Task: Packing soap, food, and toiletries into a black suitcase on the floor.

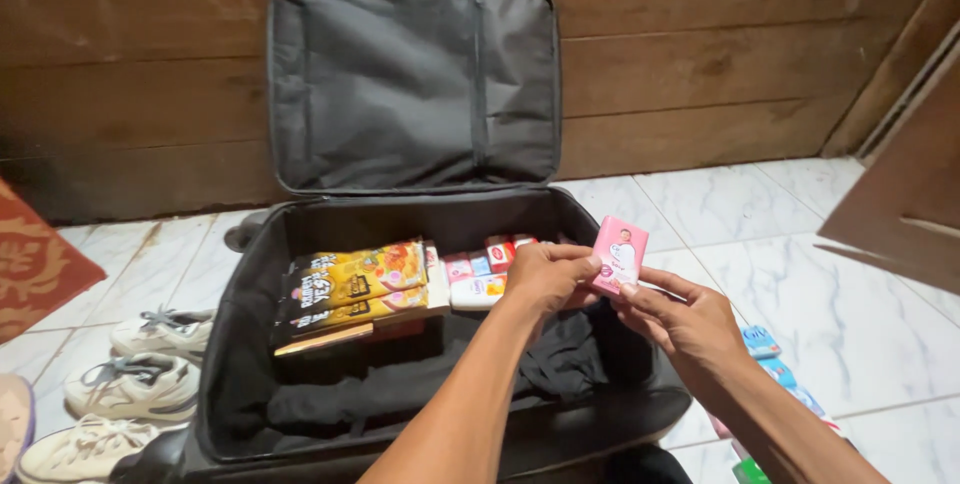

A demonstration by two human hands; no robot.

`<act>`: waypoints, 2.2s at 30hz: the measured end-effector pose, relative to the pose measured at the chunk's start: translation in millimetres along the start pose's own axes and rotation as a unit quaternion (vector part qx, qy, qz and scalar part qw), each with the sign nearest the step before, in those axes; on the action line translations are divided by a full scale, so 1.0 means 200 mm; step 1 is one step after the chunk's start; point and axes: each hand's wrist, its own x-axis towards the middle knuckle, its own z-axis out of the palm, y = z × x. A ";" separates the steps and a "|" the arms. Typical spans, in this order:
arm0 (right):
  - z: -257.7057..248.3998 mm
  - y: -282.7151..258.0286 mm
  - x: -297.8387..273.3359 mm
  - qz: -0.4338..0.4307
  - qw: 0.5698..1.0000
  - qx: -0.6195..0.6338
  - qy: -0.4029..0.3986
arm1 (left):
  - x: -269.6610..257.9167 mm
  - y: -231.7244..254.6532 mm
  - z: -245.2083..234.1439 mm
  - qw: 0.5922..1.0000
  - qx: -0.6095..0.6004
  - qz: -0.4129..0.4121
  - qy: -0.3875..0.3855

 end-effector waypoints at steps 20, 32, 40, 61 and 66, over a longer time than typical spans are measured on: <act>-0.55 0.19 0.17 0.061 0.966 0.078 0.237 | 0.49 -0.38 0.68 0.950 0.310 -0.025 -0.037; -0.87 0.57 0.28 0.126 0.951 0.034 0.282 | 0.72 -0.70 0.94 0.912 0.377 -0.151 -0.058; -1.10 0.75 0.27 0.177 0.874 -0.318 0.322 | 0.83 -0.99 1.08 0.884 0.420 -0.201 -0.049; -1.13 0.82 0.30 0.175 0.746 -0.636 0.088 | 0.88 -1.14 1.11 0.874 0.432 -0.208 -0.074; -1.13 0.83 0.30 0.162 0.731 -0.660 0.063 | 0.88 -1.22 1.12 0.848 0.481 -0.170 -0.143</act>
